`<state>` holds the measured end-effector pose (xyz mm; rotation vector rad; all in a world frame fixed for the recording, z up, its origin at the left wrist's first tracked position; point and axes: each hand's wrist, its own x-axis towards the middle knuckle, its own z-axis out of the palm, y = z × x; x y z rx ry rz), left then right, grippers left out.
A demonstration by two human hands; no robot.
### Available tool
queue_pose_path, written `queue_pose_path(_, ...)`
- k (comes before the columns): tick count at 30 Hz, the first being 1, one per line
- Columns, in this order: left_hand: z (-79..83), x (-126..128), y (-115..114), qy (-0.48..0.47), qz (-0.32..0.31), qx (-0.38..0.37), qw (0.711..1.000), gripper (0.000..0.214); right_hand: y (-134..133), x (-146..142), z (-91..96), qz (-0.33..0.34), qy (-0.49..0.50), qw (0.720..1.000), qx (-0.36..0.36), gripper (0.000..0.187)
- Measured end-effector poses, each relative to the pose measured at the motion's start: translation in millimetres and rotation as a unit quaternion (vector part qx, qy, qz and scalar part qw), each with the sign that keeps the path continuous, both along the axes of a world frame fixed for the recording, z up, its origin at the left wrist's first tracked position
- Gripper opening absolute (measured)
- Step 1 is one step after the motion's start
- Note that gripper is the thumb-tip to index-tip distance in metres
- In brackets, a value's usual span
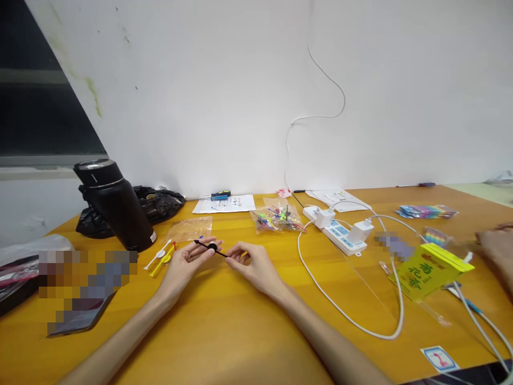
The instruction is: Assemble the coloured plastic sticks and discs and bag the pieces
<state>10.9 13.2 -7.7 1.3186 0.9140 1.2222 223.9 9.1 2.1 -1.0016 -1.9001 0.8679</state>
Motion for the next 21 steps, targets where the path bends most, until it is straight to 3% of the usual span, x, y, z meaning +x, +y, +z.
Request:
queue_pose_path(6,-1.9,-1,2,0.016,-0.006,0.013,1.0,0.049,-1,-4,-4.4,0.043,-0.012,0.997,-0.071,0.02)
queue_pose_path(10,-2.5,1,1,-0.023,-0.019,0.009,1.0,0.051,4,-5,-9.2,0.051,0.062,0.989,-0.123,0.025)
queue_pose_path(15,-7.7,3,1,-0.035,-0.004,0.01,0.999,0.045,17,2,-11.9,-0.005,0.148,0.981,-0.127,0.032)
queue_pose_path(18,-10.9,1,2,0.001,-0.001,0.022,1.0,0.04,20,4,-13.3,-0.039,0.151,0.981,-0.114,0.034)
queue_pose_path(21,-10.3,-2,1,0.041,0.014,0.04,0.998,0.039,20,3,-14.4,-0.033,0.142,0.984,-0.106,0.034)
